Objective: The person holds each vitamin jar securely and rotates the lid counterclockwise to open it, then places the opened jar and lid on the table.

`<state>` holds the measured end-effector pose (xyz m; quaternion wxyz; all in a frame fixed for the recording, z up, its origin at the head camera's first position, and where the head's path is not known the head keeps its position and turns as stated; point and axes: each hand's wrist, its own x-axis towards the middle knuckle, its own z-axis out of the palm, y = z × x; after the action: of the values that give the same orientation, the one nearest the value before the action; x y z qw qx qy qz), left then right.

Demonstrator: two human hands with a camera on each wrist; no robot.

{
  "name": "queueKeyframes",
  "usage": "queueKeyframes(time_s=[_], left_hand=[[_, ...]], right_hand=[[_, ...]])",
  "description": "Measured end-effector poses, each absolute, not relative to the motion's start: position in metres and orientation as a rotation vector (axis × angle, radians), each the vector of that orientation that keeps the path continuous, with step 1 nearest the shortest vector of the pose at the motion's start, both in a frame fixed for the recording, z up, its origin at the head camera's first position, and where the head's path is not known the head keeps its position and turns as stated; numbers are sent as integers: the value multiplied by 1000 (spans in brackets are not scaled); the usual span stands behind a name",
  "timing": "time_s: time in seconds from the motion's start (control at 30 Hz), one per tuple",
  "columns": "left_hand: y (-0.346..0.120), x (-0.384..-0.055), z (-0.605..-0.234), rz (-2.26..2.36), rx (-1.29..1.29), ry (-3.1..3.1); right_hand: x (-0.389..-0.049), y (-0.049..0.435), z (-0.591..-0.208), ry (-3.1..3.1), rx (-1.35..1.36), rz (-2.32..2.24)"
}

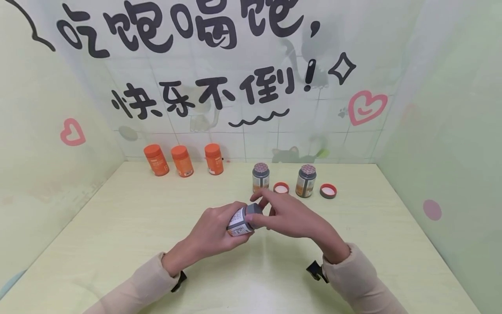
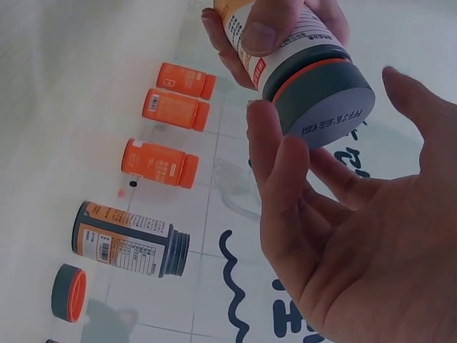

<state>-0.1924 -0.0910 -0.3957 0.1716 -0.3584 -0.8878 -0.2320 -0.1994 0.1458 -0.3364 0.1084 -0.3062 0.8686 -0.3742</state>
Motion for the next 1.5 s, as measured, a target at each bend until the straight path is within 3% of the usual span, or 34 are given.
queueKeyframes(time_s=[0.27, 0.8, 1.13, 1.5], left_hand=[[-92, -192, -397, -658, -1018, -2502], [-94, -191, -396, -681, -1000, -2539], [-93, -191, -396, -666, -1014, -2508], [-92, -192, -395, -658, -1020, -2517]], right_hand=[[-199, 143, -338, 2537, -760, -1111], [-198, 146, -335, 2571, -956, -1058], [-200, 142, -340, 2559, -728, -1083], [-200, 148, -337, 2518, -858, -1081]])
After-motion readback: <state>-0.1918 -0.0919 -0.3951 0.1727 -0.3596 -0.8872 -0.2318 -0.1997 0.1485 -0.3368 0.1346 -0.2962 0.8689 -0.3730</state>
